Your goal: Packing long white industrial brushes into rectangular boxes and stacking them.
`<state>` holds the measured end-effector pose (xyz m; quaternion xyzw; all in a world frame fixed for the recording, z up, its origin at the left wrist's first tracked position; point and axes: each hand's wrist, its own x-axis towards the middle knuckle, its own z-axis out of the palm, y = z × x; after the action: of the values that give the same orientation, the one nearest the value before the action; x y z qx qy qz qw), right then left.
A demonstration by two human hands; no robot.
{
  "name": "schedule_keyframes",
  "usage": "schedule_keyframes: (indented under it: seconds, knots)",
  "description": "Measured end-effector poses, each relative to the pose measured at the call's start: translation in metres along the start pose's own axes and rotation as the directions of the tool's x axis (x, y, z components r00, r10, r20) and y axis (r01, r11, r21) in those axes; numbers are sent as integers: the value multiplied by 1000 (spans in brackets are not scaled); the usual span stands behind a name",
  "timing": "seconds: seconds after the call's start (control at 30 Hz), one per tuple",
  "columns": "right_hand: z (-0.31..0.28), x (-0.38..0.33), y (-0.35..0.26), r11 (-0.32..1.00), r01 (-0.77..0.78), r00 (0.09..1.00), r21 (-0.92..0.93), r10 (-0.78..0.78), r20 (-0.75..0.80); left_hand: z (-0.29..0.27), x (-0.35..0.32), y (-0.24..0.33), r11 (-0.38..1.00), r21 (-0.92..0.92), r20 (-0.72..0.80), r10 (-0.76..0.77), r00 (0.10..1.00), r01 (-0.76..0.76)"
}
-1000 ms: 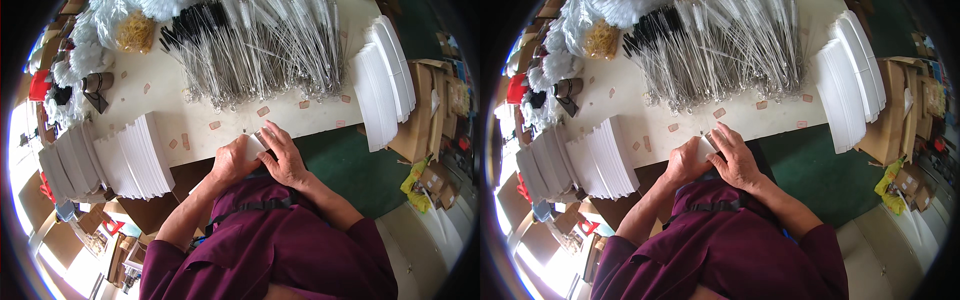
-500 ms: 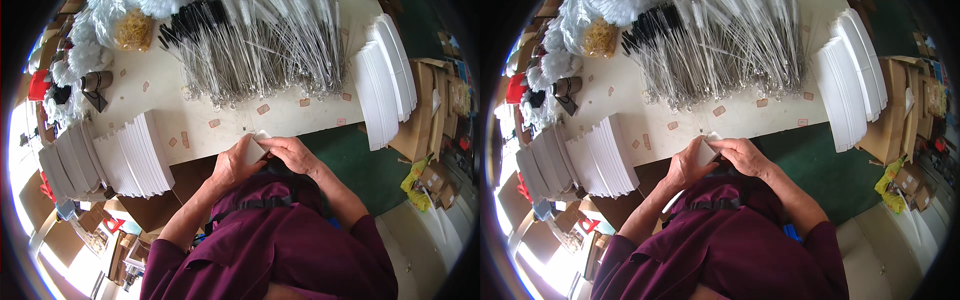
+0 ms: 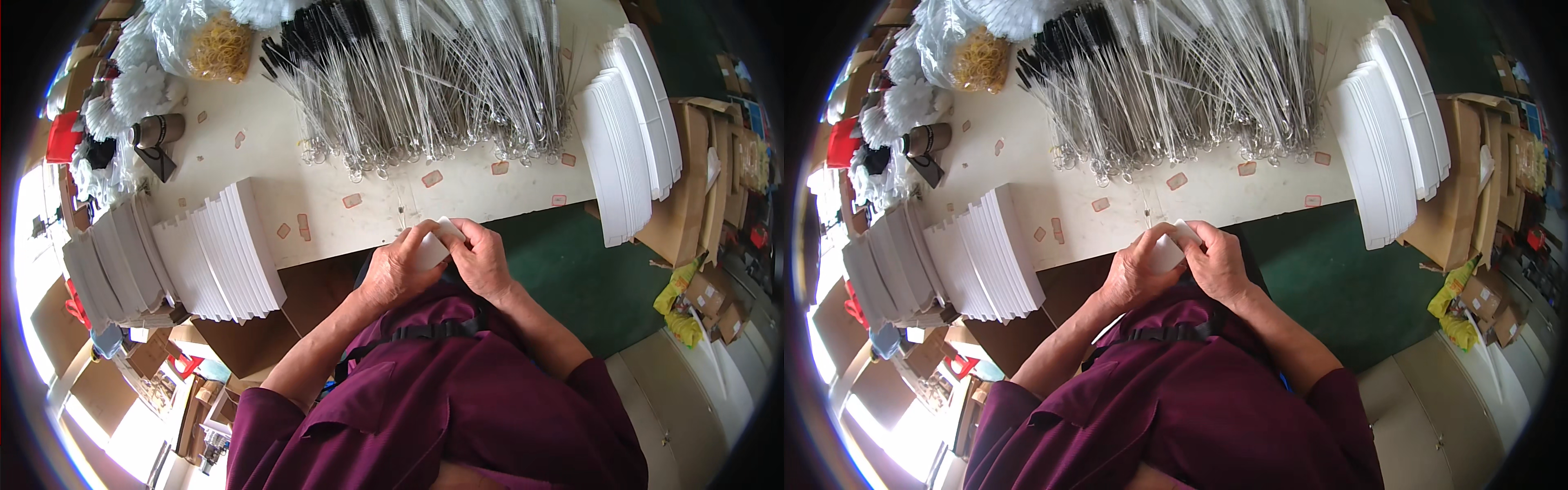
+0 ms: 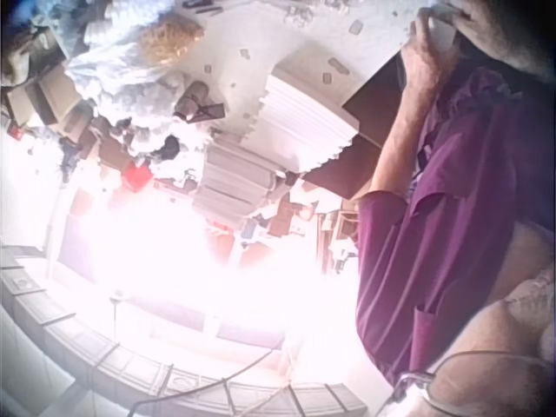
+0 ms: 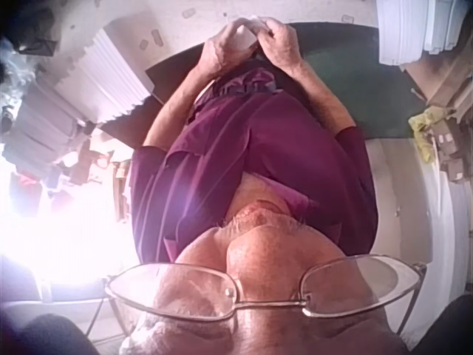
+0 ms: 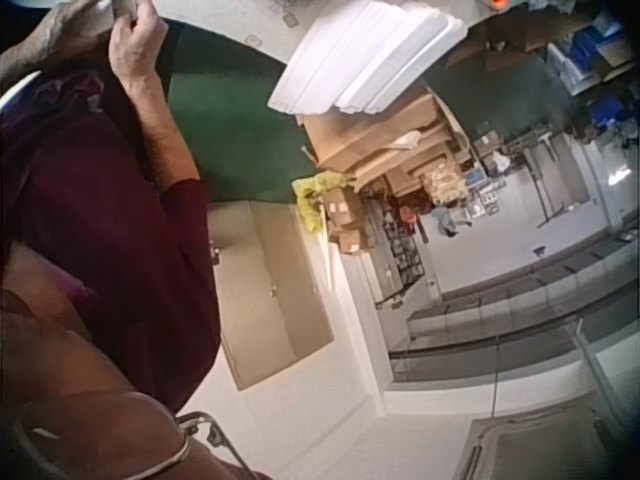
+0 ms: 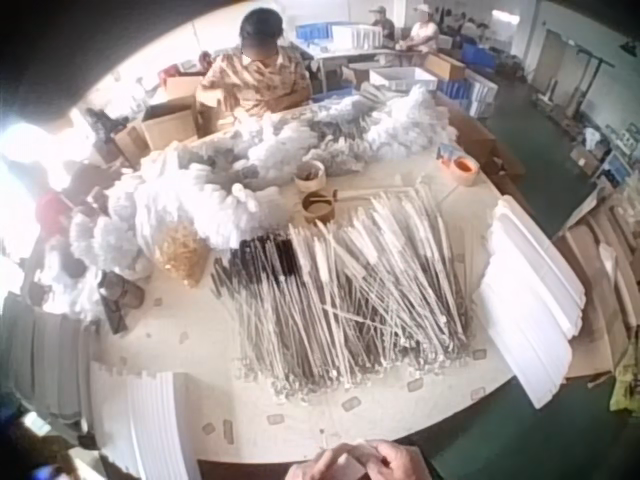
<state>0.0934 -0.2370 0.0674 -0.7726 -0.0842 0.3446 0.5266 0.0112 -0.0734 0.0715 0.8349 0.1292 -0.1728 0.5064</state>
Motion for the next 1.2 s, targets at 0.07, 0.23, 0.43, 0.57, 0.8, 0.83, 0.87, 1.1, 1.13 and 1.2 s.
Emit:
schedule_keyframes:
  seconds: [0.07,0.23,0.43,0.57,0.8,0.83,0.87,1.1,1.13,1.2]
  knots:
    - [-1,-3,-8,979,18,1000,-202,-22,-19,2,0,0,1000,21,-19,15,1000,-15]
    - [11,-4,1,928,251,942,-274,-299,-151,6,4,-4,998,37,-26,47,999,-46]
    - [8,-9,-5,995,66,995,-77,-71,-74,4,10,-5,999,23,-25,-26,999,26]
    - [12,-4,-5,926,283,945,-249,-313,-90,5,9,-7,999,30,-25,-28,999,28]
    - [15,-3,2,876,373,899,-305,-423,-115,4,9,-7,996,67,-42,-62,997,64]
    - [12,-3,1,937,284,945,-206,-309,-103,3,10,-6,992,92,-24,-82,996,84]
    - [11,-3,1,977,184,978,-106,-193,-79,4,10,-6,992,91,-23,-81,996,83]
    - [14,-2,1,999,40,998,-33,-42,-48,9,6,-11,991,130,-71,-19,997,28]
    - [15,1,7,995,-18,998,99,23,-54,9,6,-11,990,141,-79,3,997,8]
    - [20,1,4,992,-34,996,122,43,-77,11,6,-12,988,154,-91,2,996,12]
